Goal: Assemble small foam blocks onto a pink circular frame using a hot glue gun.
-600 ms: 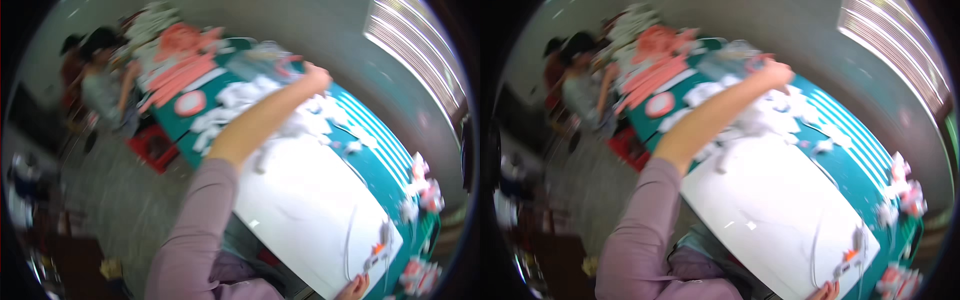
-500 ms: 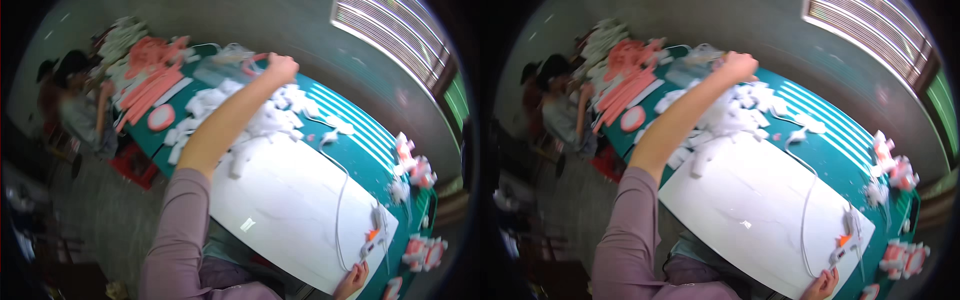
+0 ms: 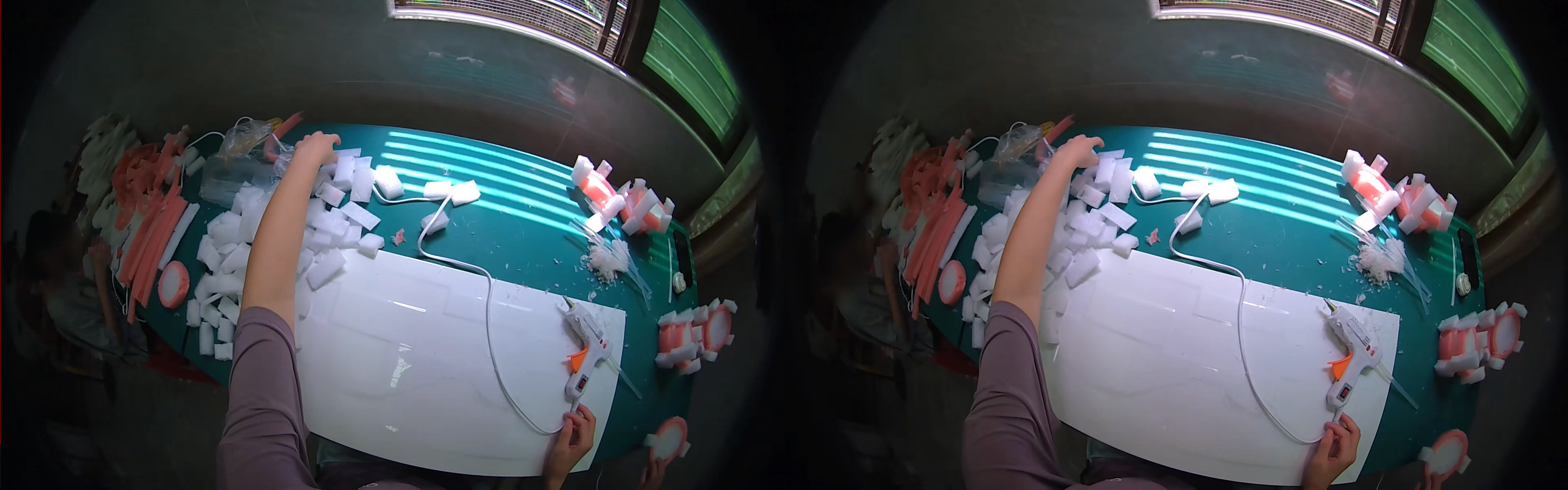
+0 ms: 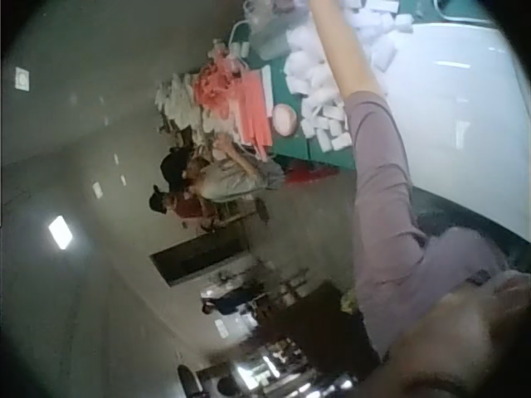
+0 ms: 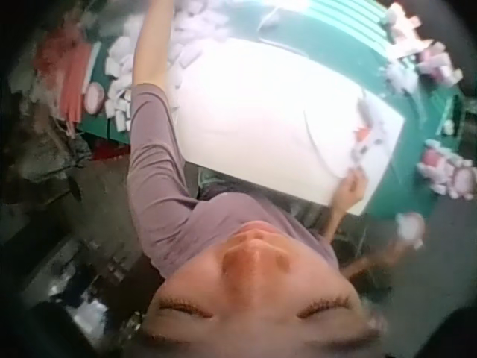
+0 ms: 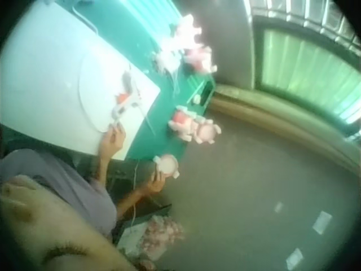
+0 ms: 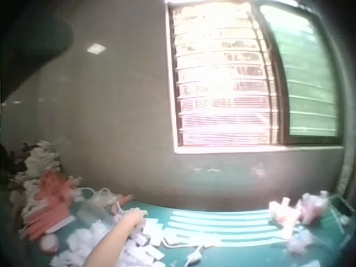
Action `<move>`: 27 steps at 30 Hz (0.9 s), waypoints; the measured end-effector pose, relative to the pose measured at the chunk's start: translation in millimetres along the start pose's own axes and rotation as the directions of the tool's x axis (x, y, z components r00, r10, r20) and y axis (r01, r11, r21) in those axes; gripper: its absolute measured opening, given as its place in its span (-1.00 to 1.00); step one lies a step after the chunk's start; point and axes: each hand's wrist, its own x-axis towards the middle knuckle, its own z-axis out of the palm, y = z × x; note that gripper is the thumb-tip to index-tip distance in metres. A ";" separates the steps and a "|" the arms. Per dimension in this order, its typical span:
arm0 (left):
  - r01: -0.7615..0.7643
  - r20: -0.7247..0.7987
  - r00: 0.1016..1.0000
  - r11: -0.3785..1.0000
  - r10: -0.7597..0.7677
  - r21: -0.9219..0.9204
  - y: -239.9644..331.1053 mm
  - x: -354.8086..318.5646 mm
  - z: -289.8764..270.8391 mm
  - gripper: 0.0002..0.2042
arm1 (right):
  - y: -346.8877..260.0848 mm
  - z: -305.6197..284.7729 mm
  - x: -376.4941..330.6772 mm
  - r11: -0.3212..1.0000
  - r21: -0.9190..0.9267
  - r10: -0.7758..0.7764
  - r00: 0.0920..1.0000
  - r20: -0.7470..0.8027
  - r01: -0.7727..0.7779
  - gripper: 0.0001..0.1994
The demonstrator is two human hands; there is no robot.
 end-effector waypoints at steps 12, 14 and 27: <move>-0.017 0.111 0.994 0.999 0.013 0.036 2.7 37.0 26.5 -0.57 | 1.3 4.0 5.3 0.998 -0.057 0.004 1.000 0.003 -0.003 -0.90; -0.054 0.103 0.993 0.997 0.049 0.051 9.3 32.7 23.6 -0.58 | 2.3 3.5 5.1 0.999 -0.028 -0.028 1.000 -0.008 0.028 -0.91; -0.366 -0.368 0.880 0.923 0.300 -0.121 -6.0 13.7 15.7 -0.86 | 12.8 1.2 4.6 0.997 0.021 -0.074 0.997 0.006 0.074 -0.91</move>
